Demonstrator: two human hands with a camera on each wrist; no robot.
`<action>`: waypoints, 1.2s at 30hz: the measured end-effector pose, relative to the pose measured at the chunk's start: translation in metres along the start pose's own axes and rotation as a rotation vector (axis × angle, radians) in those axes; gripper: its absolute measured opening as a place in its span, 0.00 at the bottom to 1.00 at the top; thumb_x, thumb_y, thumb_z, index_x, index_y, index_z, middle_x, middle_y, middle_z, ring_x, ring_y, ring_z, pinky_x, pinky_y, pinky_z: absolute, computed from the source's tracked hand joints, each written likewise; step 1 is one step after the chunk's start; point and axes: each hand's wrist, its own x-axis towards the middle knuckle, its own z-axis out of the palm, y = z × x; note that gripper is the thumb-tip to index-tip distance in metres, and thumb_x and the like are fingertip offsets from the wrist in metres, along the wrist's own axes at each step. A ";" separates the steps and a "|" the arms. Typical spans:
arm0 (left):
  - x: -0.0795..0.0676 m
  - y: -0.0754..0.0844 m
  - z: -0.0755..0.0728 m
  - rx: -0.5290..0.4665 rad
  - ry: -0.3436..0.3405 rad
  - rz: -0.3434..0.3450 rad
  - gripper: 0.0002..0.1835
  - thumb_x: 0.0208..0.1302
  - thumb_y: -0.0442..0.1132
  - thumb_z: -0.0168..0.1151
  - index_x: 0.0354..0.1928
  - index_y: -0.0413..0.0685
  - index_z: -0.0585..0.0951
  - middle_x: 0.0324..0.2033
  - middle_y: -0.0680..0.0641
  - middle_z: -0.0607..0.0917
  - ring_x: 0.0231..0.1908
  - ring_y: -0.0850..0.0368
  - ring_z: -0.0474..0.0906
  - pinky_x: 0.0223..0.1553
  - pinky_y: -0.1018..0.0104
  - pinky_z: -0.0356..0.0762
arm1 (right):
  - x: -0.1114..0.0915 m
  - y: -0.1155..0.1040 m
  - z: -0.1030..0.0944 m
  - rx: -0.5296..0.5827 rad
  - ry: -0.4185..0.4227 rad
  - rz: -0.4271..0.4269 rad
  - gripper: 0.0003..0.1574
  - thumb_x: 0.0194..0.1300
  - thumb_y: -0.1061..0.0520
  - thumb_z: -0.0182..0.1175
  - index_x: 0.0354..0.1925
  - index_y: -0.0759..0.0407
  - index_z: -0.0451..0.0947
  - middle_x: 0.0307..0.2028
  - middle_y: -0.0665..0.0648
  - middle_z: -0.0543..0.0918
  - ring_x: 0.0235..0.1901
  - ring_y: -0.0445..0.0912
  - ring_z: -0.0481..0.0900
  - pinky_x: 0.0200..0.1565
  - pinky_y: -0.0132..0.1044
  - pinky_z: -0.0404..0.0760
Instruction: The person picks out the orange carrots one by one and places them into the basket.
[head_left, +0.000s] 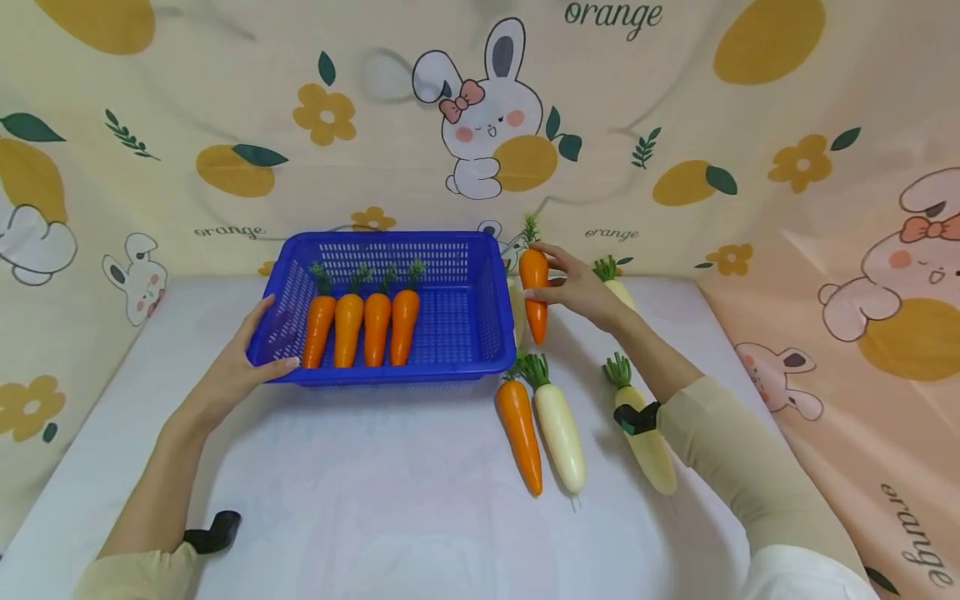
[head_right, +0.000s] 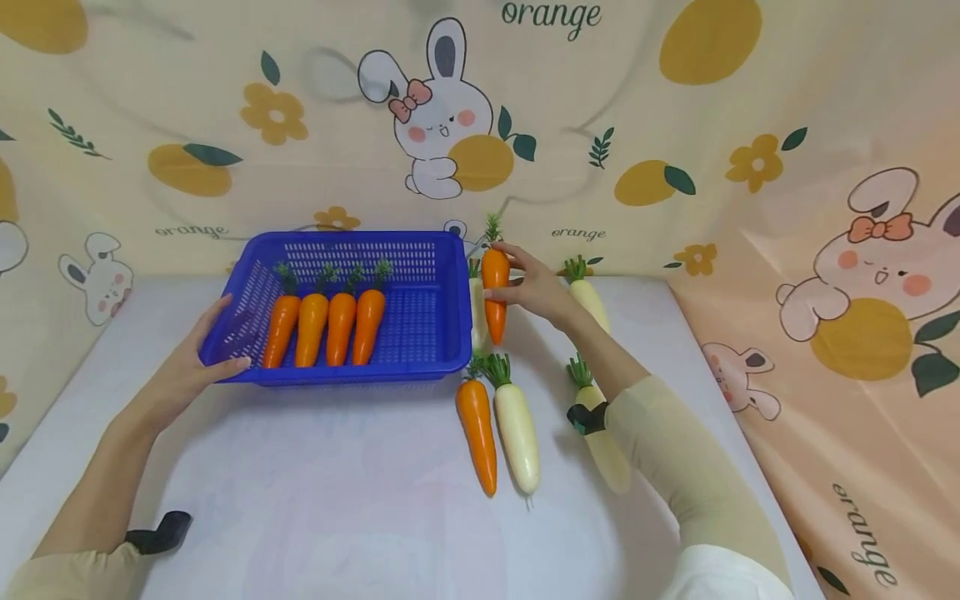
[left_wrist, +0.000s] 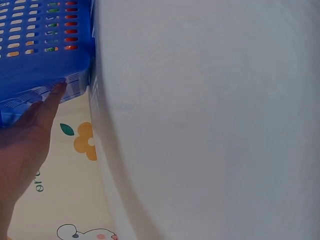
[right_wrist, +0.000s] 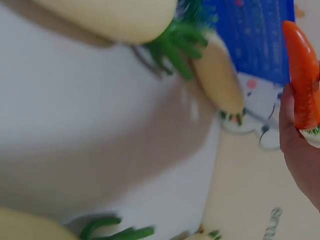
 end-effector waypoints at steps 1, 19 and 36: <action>0.000 0.000 0.000 0.000 0.002 -0.006 0.54 0.67 0.48 0.64 0.77 0.77 0.33 0.78 0.42 0.32 0.75 0.30 0.31 0.66 0.24 0.38 | 0.001 -0.005 0.003 -0.001 -0.010 -0.010 0.52 0.61 0.50 0.71 0.76 0.40 0.56 0.68 0.59 0.65 0.62 0.57 0.71 0.58 0.54 0.78; -0.003 0.002 0.002 -0.019 0.011 -0.025 0.54 0.67 0.48 0.65 0.78 0.76 0.33 0.78 0.40 0.32 0.74 0.29 0.32 0.66 0.24 0.39 | 0.046 -0.063 0.079 -0.192 -0.158 -0.030 0.53 0.59 0.50 0.73 0.76 0.48 0.57 0.69 0.63 0.66 0.62 0.56 0.73 0.60 0.49 0.77; -0.001 -0.001 0.003 -0.066 -0.012 0.004 0.53 0.68 0.44 0.63 0.78 0.77 0.35 0.78 0.40 0.31 0.74 0.29 0.32 0.68 0.26 0.38 | 0.068 -0.046 0.144 -0.209 -0.151 0.211 0.54 0.57 0.57 0.74 0.76 0.48 0.60 0.67 0.65 0.69 0.52 0.56 0.81 0.40 0.44 0.87</action>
